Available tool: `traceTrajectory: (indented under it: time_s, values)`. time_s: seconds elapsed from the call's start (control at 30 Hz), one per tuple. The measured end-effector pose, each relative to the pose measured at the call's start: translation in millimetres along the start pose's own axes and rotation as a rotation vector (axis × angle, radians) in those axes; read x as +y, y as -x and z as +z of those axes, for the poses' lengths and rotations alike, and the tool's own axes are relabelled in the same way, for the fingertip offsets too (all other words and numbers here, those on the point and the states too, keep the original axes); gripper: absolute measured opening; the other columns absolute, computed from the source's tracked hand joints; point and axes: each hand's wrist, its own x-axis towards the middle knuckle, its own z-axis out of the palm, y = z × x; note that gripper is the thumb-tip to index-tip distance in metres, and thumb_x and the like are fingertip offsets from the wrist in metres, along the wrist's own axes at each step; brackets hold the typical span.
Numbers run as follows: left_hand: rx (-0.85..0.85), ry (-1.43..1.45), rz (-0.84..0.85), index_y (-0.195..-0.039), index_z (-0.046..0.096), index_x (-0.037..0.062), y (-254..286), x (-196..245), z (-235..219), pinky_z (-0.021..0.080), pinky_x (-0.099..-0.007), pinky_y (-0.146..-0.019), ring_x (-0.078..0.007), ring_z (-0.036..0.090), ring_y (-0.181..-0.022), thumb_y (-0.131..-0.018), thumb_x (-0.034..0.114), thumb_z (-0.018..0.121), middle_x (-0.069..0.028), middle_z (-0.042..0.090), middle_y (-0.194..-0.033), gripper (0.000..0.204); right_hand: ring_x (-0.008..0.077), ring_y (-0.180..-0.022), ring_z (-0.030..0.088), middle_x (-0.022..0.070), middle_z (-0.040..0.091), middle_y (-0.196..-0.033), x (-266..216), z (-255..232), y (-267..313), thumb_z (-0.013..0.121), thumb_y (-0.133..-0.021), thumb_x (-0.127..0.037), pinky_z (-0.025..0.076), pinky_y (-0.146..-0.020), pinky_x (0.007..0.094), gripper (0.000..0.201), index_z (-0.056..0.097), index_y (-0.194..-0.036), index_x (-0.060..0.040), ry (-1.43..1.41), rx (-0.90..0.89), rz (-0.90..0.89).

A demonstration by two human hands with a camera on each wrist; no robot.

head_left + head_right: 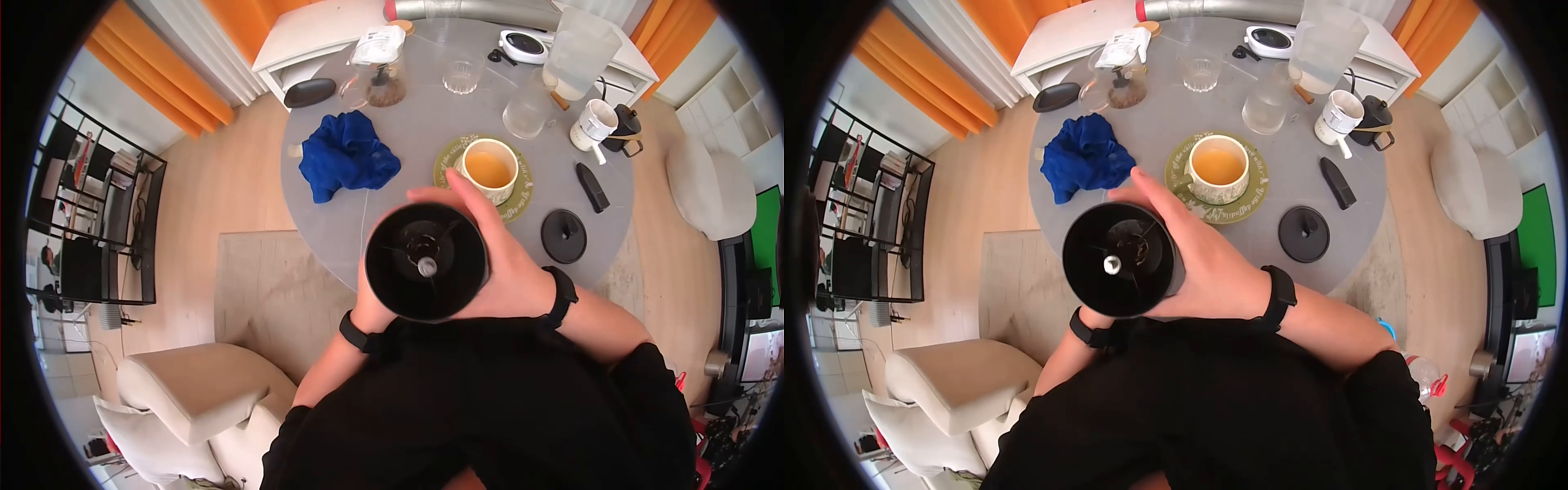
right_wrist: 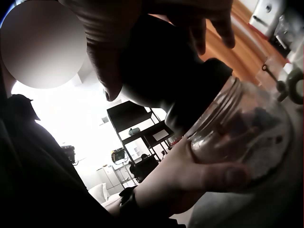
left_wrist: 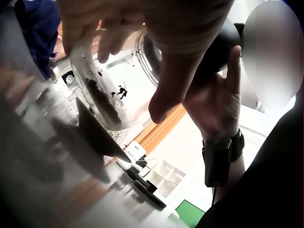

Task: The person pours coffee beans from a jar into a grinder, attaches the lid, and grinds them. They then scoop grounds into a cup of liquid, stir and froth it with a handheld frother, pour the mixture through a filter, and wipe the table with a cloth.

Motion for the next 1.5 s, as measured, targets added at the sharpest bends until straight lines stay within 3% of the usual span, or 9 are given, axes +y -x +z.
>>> traceTrajectory:
  time_s: [0.13, 0.37, 0.43, 0.67, 0.7, 0.73, 1.03, 1.23, 1.5]
  values:
    - [-0.002, -0.241, -0.090, -0.143, 0.046, 0.0014, 7.8, 0.3, -11.5, 0.044, -0.0380, -0.106, -0.0310, 0.054, -0.130, -0.090, 0.015, 0.071, -0.0180, 0.050, -0.144, 0.060, 0.0330, -0.134, 0.050, 0.0217, 0.044, -0.147, -0.2, 2.9, 3.1, 0.095, -0.066, -0.013, 0.040, -0.112, 0.0441, 0.122, 0.013, -0.157, -0.0093, -0.102, 0.021, -0.104]
    - [-0.113, -0.378, 0.037, -0.141, 0.046, 0.0025, -8.1, 11.2, 8.1, 0.043, -0.0417, -0.106, -0.0353, 0.053, -0.128, -0.074, 0.016, 0.084, -0.0190, 0.050, -0.141, 0.078, 0.0269, -0.133, 0.051, 0.0165, 0.047, -0.144, -5.5, -13.8, 9.0, 0.096, -0.059, -0.016, 0.040, -0.110, 0.0410, 0.116, 0.027, -0.150, -0.0037, -0.013, 0.171, -0.026]
    - [-0.075, -0.482, 0.117, -0.141, 0.045, 0.0037, -13.4, 28.6, 16.3, 0.045, -0.0420, -0.104, -0.0351, 0.053, -0.126, -0.059, 0.017, 0.093, -0.0181, 0.052, -0.136, 0.096, 0.0238, -0.134, 0.049, 0.0139, 0.046, -0.145, -8.3, -22.7, 5.7, 0.097, -0.054, -0.018, 0.039, -0.111, 0.0394, 0.116, 0.031, -0.149, -0.0016, 0.031, 0.192, -0.009]
    - [-0.318, -0.359, -0.055, -0.141, 0.044, 0.0033, -26.5, 46.6, 6.5, 0.048, -0.0362, -0.100, -0.0228, 0.060, -0.118, -0.058, 0.014, 0.092, -0.0123, 0.061, -0.127, 0.096, 0.0263, -0.136, 0.046, 0.0150, 0.045, -0.147, -12.7, -67.6, -22.8, 0.098, -0.053, -0.042, 0.035, -0.114, 0.0401, 0.128, 0.030, -0.150, 0.0037, -0.222, 0.241, 0.011]
    - [-0.283, -0.359, -0.054, -0.141, 0.044, 0.0033, -24.4, 48.3, 6.9, 0.048, -0.0364, -0.100, -0.0233, 0.060, -0.119, -0.057, 0.013, 0.092, -0.0122, 0.060, -0.127, 0.097, 0.0213, -0.134, 0.048, 0.0113, 0.049, -0.143, -12.8, -76.9, -25.2, 0.093, -0.059, -0.008, 0.039, -0.113, 0.0391, 0.111, 0.031, -0.151, -0.0019, -0.246, 0.210, -0.057]
    - [-0.286, -0.363, -0.049, -0.141, 0.044, 0.0033, -23.7, 48.8, 5.5, 0.048, -0.0364, -0.100, -0.0233, 0.060, -0.119, -0.057, 0.013, 0.092, -0.0122, 0.060, -0.127, 0.097, 0.0214, -0.134, 0.048, 0.0111, 0.048, -0.143, -8.3, -82.9, -28.7, 0.092, -0.059, -0.006, 0.039, -0.112, 0.0389, 0.111, 0.030, -0.151, -0.0020, -0.249, 0.239, -0.072]
    - [0.013, -0.599, 0.274, -0.141, 0.044, 0.0032, -58.6, 103.4, -12.9, 0.049, -0.0429, -0.101, -0.0230, 0.055, -0.127, -0.058, 0.007, 0.088, -0.0115, 0.055, -0.135, 0.095, 0.0215, -0.134, 0.048, 0.0098, 0.047, -0.142, 52.3, -82.0, -10.2, 0.087, -0.064, 0.003, 0.040, -0.113, 0.0386, 0.106, 0.029, -0.151, -0.0092, -0.294, 0.456, 0.109]
    - [-0.052, -1.003, 0.552, -0.141, 0.045, 0.0046, -112.8, 149.8, 20.5, 0.046, -0.0393, -0.105, -0.0249, 0.057, -0.125, -0.060, 0.002, 0.086, -0.0133, 0.055, -0.134, 0.090, 0.0218, -0.131, 0.050, 0.0113, 0.051, -0.138, 58.1, -84.4, -3.4, 0.089, -0.065, -0.007, 0.040, -0.111, 0.0370, 0.101, 0.031, -0.148, -0.0079, -0.162, 0.390, 0.127]
    - [-0.117, -1.389, 0.863, -0.134, 0.051, 0.0031, -155.4, 166.3, 67.2, 0.046, -0.0449, -0.103, -0.0398, 0.052, -0.123, -0.058, -0.002, 0.082, -0.0175, 0.054, -0.133, 0.083, 0.0274, -0.128, 0.054, 0.0149, 0.052, -0.135, 60.9, -95.8, -8.3, 0.087, -0.066, -0.010, 0.042, -0.108, 0.0368, 0.097, 0.032, -0.145, -0.0052, -0.130, 0.354, 0.160]
